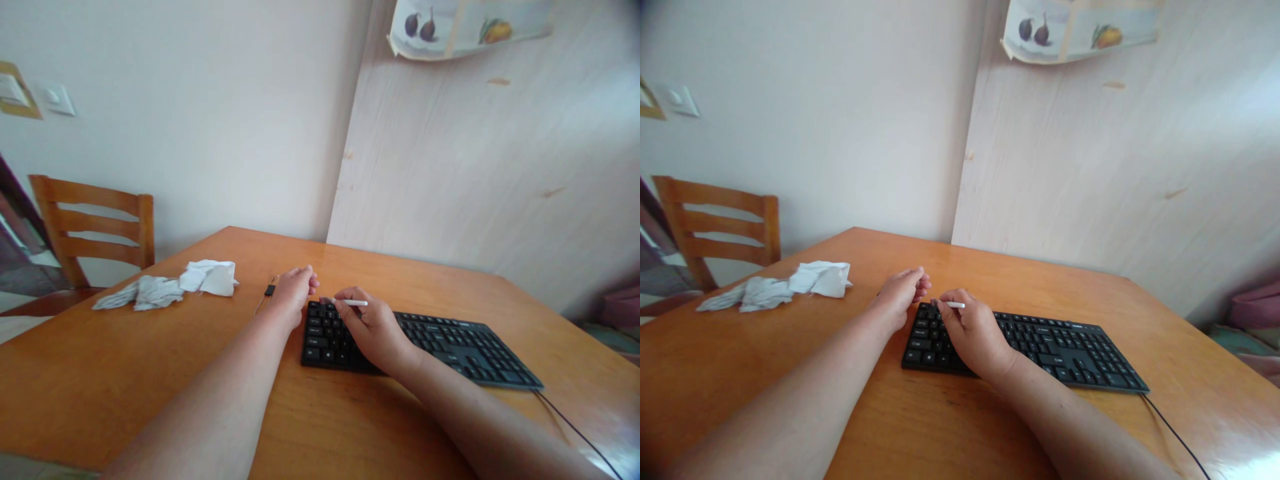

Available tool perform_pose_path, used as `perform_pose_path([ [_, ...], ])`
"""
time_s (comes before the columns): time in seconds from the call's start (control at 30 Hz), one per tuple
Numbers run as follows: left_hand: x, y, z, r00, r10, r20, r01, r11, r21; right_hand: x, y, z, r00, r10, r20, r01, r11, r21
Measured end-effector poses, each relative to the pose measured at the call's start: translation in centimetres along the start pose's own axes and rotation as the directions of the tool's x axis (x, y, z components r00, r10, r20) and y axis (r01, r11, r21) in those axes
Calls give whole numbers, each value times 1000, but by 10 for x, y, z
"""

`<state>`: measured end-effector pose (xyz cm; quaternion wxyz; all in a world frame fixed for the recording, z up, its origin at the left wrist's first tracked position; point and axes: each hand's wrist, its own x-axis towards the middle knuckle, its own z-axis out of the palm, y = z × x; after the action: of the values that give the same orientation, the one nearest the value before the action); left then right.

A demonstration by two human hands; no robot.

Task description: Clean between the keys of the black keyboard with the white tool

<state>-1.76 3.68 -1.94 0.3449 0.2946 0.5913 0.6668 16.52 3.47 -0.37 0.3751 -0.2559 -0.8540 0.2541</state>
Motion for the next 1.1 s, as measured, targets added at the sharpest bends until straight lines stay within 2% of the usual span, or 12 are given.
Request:
perform_pose_path([
  [0.4, 0, -2, 3, 999, -4, 34, 4, 1000, 12, -3, -11, -7, 988, -72, 135, 74, 997, -16],
  [0.7, 1, -4, 3, 999, 1, 49, -3, 1000, 27, -6, -25, -16, 967, -136, 214, 163, 980, -114],
  [1.1, -1, -3, 4, 997, 15, 80, -19, 999, 47, -9, -36, -25, 956, -126, 265, 160, 981, -113],
])
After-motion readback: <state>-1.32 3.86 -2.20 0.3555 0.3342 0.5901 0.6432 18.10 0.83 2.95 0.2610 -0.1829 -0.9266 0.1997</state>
